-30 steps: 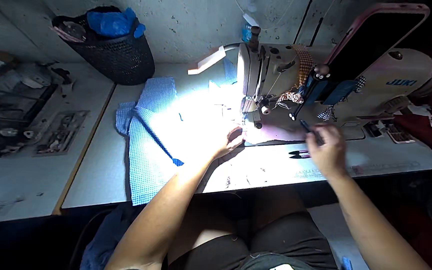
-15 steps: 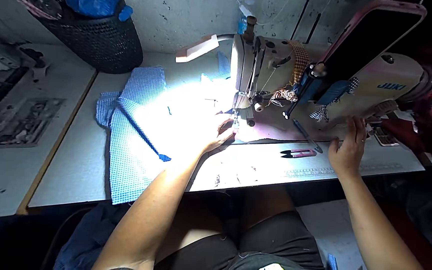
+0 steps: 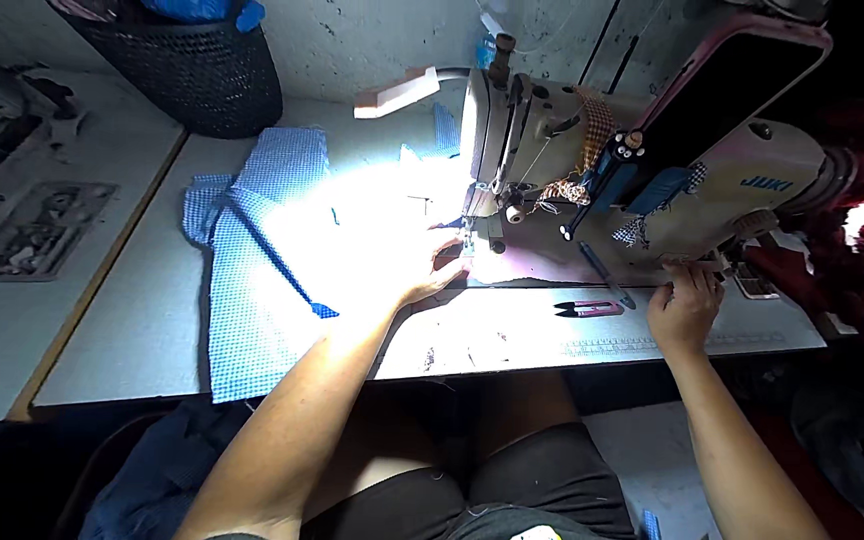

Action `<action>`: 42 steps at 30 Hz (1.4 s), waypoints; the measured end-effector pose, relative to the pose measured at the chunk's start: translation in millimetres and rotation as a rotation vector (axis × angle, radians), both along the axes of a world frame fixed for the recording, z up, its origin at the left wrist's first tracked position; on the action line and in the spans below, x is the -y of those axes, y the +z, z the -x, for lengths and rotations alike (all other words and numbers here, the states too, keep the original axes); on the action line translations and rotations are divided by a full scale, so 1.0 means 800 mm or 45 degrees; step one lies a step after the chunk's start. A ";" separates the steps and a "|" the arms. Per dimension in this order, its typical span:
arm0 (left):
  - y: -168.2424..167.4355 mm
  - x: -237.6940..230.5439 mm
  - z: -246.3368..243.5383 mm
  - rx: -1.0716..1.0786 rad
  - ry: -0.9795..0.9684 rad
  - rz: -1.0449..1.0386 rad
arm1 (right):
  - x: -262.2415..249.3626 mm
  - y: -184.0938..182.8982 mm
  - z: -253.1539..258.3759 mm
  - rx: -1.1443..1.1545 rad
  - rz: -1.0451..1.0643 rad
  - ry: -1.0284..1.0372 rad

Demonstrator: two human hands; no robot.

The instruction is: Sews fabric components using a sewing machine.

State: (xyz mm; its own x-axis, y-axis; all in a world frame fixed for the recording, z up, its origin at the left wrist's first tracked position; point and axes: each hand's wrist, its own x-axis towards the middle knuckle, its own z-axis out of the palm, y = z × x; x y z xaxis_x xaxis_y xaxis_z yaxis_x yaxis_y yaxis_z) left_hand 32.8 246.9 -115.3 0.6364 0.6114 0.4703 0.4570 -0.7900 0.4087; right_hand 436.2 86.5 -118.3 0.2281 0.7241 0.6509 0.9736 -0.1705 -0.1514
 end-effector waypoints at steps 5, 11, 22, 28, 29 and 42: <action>0.004 0.004 0.000 0.011 -0.029 0.025 | 0.000 0.000 0.002 0.003 -0.017 -0.006; 0.006 0.008 0.000 0.013 -0.009 0.033 | 0.000 -0.001 0.001 0.025 -0.036 0.000; 0.002 0.007 0.002 0.014 -0.015 0.020 | 0.002 -0.001 0.004 0.038 -0.049 -0.056; 0.003 0.003 0.001 0.007 0.020 0.033 | 0.001 -0.001 0.005 0.026 -0.035 -0.044; 0.005 0.002 0.001 -0.018 0.032 0.040 | 0.002 -0.001 0.005 0.029 -0.051 -0.040; 0.106 -0.047 -0.042 -0.561 0.512 0.086 | 0.006 0.000 0.007 -0.034 -0.207 -0.052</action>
State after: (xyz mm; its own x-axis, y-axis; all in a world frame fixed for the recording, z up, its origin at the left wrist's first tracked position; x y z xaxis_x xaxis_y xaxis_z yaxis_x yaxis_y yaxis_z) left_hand 66.2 284.8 -30.3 0.4749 0.8642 0.1663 0.8526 -0.4986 0.1564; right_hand 431.0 82.0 -118.1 0.2737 0.5997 0.7519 0.9617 -0.1809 -0.2058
